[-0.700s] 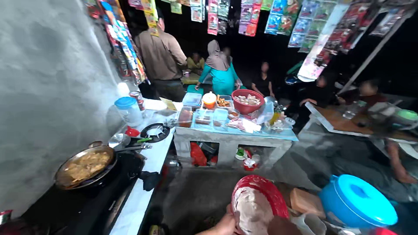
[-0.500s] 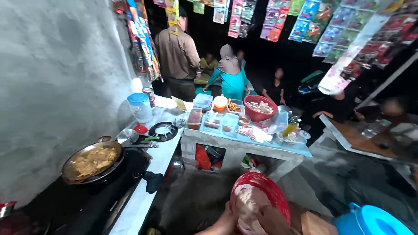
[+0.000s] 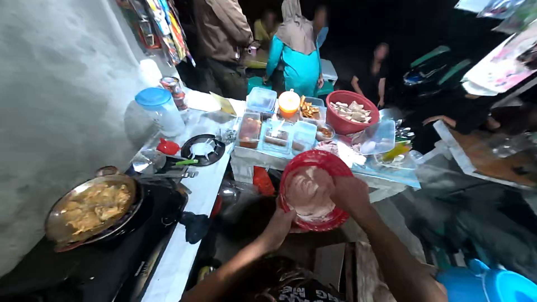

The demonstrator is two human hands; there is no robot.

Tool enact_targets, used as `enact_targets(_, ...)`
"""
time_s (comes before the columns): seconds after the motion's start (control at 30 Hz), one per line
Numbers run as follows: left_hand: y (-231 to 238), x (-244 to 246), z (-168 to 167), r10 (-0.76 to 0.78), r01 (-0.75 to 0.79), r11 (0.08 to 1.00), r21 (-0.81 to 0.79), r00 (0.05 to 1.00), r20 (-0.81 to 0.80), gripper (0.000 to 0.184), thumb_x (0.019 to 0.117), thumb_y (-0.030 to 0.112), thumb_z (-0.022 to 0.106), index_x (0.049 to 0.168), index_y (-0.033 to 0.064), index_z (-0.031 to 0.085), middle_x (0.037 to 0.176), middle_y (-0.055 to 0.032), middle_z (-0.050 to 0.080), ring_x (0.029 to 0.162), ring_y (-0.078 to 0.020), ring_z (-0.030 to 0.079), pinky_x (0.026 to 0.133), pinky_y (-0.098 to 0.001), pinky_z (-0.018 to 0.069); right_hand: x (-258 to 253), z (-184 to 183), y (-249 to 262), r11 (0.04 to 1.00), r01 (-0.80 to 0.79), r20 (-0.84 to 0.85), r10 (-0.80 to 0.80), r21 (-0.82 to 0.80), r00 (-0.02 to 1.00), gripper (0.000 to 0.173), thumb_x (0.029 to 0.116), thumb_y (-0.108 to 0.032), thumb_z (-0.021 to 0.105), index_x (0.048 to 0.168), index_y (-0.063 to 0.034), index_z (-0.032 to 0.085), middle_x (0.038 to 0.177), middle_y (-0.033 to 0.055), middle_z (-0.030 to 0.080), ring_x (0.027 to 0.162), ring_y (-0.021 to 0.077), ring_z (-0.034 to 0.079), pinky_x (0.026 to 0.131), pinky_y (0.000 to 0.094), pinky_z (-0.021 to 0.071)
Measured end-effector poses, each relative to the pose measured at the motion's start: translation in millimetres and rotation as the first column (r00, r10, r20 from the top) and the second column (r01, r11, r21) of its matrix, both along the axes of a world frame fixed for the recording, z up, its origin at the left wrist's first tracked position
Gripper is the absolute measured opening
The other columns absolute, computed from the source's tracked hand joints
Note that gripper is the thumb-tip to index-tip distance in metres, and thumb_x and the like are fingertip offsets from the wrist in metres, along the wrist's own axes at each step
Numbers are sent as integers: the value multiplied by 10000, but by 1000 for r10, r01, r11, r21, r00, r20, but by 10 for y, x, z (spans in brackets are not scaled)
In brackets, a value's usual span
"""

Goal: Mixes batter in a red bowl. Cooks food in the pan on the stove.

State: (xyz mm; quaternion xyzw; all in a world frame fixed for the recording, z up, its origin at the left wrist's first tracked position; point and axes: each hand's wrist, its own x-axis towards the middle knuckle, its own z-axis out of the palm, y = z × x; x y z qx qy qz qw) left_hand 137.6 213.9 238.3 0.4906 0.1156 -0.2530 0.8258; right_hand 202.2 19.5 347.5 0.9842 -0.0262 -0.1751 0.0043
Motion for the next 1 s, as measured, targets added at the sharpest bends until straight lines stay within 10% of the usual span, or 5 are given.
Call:
enact_targets(0.2, 27, 402, 158, 50, -49, 998, 45, 999, -8, 585, 1056, 76, 428, 1576, 146, 169, 1176, -200, 678, 977, -353, 729, 743, -517, 642, 642, -37, -32, 936, -348, -135, 353, 58, 926, 267, 974, -225, 576, 1134, -49, 696, 1098, 240, 706, 1070, 466, 668, 858, 698, 503)
enact_targets(0.43, -194, 830, 230, 125, -129, 989, 71, 991, 51, 524, 976, 79, 340, 1496, 101, 289, 1080, -157, 707, 834, -297, 744, 606, -443, 640, 1523, -225, -432, 695, -718, 550, 592, 22, 589, 185, 1003, -157, 595, 970, -69, 754, 1031, 104, 726, 1076, 306, 683, 877, 531, 563)
enact_targets(1.0, -918, 1590, 426, 344, -354, 926, 132, 935, 89, 424, 954, 93, 347, 1375, 68, 392, 1009, -78, 713, 846, -179, 735, 664, -344, 635, 2567, -206, -868, 531, -838, 566, 654, 130, 502, 156, 977, -132, 621, 911, -85, 754, 903, 76, 704, 875, 269, 707, 743, 482, 596)
